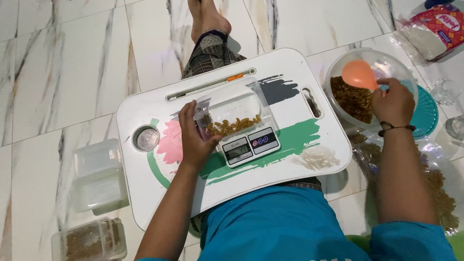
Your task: Portioning food items from a large bowl into individual plastic containers using a spoon and a digital scale, then sealing and stacking them.
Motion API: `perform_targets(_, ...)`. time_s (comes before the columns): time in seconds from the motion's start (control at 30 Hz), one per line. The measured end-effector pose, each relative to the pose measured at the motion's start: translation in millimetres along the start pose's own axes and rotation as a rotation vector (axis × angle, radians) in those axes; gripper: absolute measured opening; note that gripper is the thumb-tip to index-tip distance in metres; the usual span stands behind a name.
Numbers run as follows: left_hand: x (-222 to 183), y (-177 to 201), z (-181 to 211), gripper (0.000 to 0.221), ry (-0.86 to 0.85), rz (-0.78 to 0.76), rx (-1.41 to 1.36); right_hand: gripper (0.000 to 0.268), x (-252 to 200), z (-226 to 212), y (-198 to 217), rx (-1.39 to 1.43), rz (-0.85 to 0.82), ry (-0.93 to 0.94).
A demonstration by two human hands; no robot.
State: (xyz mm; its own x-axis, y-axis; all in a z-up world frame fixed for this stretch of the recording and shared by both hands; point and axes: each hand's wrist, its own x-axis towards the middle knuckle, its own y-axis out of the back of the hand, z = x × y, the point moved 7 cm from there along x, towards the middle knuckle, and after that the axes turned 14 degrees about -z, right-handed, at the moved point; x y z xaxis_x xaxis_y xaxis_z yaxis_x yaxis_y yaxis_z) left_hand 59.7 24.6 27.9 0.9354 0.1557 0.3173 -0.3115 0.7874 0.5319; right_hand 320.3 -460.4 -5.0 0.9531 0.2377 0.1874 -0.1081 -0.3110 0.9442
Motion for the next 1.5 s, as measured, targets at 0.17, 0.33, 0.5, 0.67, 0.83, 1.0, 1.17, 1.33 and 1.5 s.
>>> perform_targets(0.17, -2.6, -2.6, -1.2, 0.111, -0.086, -0.032, -0.059, 0.031, 15.6, 54.7, -62.2, -0.180, -0.275, -0.251)
perform_targets(0.33, -4.5, -9.7, -9.7, 0.123, -0.028, -0.149, -0.043, 0.035, 17.4, 45.5, -71.3, -0.277, -0.401, -0.291)
perform_targets(0.5, 0.4, -12.1, -4.3, 0.116, 0.125, -0.196, -0.173, 0.030, 16.7, 51.4, -86.5, -0.375, -0.527, -0.314)
perform_targets(0.67, 1.4, -10.6, -3.4, 0.116, 0.170, -0.187, -0.164, 0.028, 18.6, 55.0, -98.8, -0.414, -0.699, -0.355)
perform_targets(0.83, -0.3, -8.4, -3.9, 0.127, 0.061, -0.154, -0.097, 0.028, 15.8, 48.4, -91.7, -0.431, -0.700, -0.368)
perform_targets(1.0, -2.8, -6.7, -5.2, 0.129, -0.080, -0.107, -0.147, 0.025, 19.9, 66.0, -101.2, -0.482, -0.620, -0.386)
perform_targets(1.17, -6.2, -1.1, -18.6, 0.122, 0.023, -0.049, -0.243, 0.027, 23.3, 73.5, -110.3, -0.463, -0.656, -0.406)
perform_targets(1.33, -9.1, 2.2, -64.0, 0.105, -0.082, 0.218, -0.466, 0.042, 2.5, 11.2, -82.3, -0.274, -0.896, -0.300)
perform_targets(1.5, -9.1, 3.8, -85.5, 0.104, -0.075, 0.192, -0.463, 0.050, 31.6, 99.3, -165.6, -0.036, -0.897, -0.243)
